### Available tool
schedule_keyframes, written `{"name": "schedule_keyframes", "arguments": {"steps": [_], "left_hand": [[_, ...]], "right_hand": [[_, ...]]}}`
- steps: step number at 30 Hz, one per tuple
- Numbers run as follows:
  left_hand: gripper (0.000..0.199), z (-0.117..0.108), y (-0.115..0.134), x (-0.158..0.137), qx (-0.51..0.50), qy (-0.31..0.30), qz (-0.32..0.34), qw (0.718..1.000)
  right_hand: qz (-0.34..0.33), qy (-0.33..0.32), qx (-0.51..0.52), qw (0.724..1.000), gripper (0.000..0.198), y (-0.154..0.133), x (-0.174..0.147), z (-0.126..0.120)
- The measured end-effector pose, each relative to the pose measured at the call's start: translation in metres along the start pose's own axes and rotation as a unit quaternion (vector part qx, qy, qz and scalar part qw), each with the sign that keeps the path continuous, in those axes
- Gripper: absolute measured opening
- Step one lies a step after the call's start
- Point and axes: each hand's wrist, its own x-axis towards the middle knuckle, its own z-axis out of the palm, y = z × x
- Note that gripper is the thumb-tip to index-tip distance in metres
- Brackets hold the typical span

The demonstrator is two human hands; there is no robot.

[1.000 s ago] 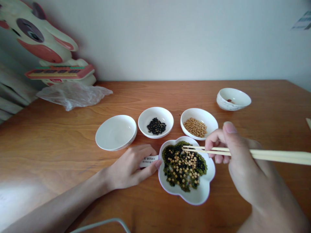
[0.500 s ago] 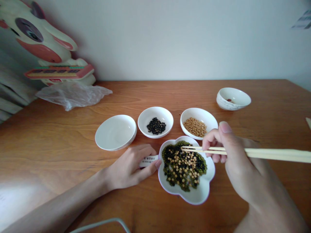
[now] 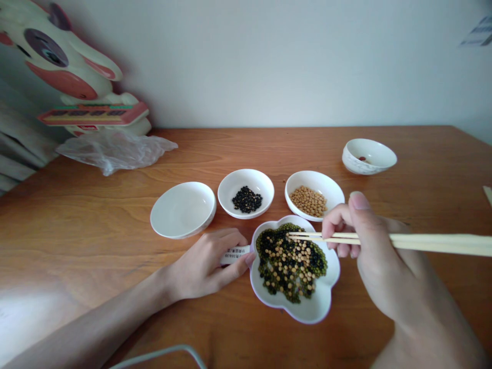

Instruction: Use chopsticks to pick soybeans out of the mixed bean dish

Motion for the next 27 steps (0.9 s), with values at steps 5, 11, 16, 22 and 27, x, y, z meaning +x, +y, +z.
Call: {"name": "schedule_keyframes", "arguments": {"steps": [5, 11, 16, 22, 27], "left_hand": [[0.022, -0.0005, 0.0001, 0.0004, 0.000, -0.003, -0.003, 1.000], [0.023, -0.0002, -0.0003, 0.0004, -0.003, -0.005, -0.004, 1.000], [0.024, -0.0001, -0.0004, -0.0004, -0.004, -0.009, -0.006, 1.000], [0.022, -0.0003, -0.0004, 0.0007, -0.007, -0.008, -0.003, 1.000], [0.022, -0.0007, 0.0004, 0.0007, -0.006, -0.002, -0.002, 1.000]], "right_hand": [[-0.003, 0.000, -0.005, 1.000, 0.068, -0.0014, -0.0011, -0.0002], [0.010, 0.001, 0.000, 1.000, 0.066, -0.0012, -0.0013, -0.0009], [0.001, 0.002, -0.003, 1.000, 0.067, -0.0008, -0.0003, -0.0005], [0.000, 0.006, -0.014, 1.000, 0.066, -0.0013, -0.0002, 0.0009], [-0.003, 0.012, -0.002, 1.000, 0.068, -0.0019, 0.0012, 0.0011]]}}
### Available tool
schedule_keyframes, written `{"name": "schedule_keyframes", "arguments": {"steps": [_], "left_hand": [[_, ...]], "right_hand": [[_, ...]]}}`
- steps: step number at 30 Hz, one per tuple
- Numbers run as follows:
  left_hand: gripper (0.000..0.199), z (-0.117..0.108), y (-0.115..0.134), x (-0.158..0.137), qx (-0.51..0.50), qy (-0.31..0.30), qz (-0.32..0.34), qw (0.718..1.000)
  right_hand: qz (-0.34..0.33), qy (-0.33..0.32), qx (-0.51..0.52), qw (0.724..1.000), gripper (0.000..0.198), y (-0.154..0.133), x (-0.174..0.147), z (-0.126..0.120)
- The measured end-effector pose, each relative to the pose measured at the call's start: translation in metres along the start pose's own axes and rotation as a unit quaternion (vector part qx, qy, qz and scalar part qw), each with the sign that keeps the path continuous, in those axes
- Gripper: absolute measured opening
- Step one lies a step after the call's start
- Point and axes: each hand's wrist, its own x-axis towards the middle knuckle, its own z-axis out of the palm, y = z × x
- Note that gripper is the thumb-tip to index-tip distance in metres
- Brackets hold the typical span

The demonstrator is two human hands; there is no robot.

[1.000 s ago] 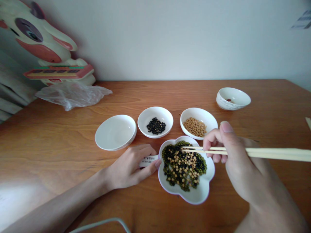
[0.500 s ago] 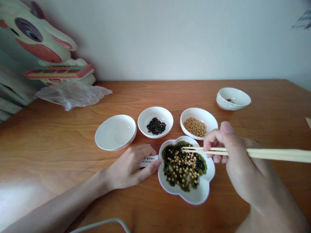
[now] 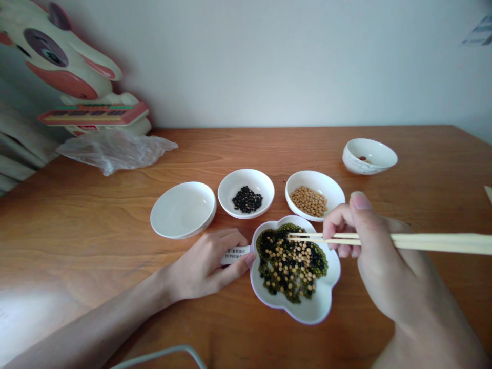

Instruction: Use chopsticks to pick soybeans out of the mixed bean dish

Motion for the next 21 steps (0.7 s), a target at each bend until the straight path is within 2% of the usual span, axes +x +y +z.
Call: {"name": "schedule_keyframes", "arguments": {"steps": [8, 11, 13, 15, 17, 21], "left_hand": [[0.023, 0.000, 0.000, 0.000, 0.007, 0.001, 0.005, 1.000], [0.023, 0.000, 0.000, 0.000, 0.007, 0.003, 0.006, 1.000], [0.024, 0.000, 0.000, 0.000, 0.007, 0.003, 0.006, 1.000], [0.024, 0.000, 0.000, 0.000, 0.008, 0.004, 0.005, 1.000], [0.024, 0.000, 0.000, 0.000, 0.006, 0.003, 0.005, 1.000], [0.022, 0.001, 0.000, 0.000, 0.001, 0.001, -0.001, 1.000]], "right_hand": [[-0.005, 0.026, 0.024, 0.999, 0.071, -0.007, -0.004, -0.007], [-0.027, 0.128, 0.060, 0.990, 0.071, -0.010, -0.010, -0.014], [-0.035, 0.224, 0.085, 0.970, 0.071, -0.011, -0.012, -0.017], [-0.030, 0.288, 0.097, 0.952, 0.068, -0.013, -0.011, -0.017], [-0.022, 0.312, 0.092, 0.945, 0.067, -0.015, -0.007, -0.015], [-0.027, 0.301, 0.085, 0.949, 0.072, -0.019, -0.005, -0.012]]}}
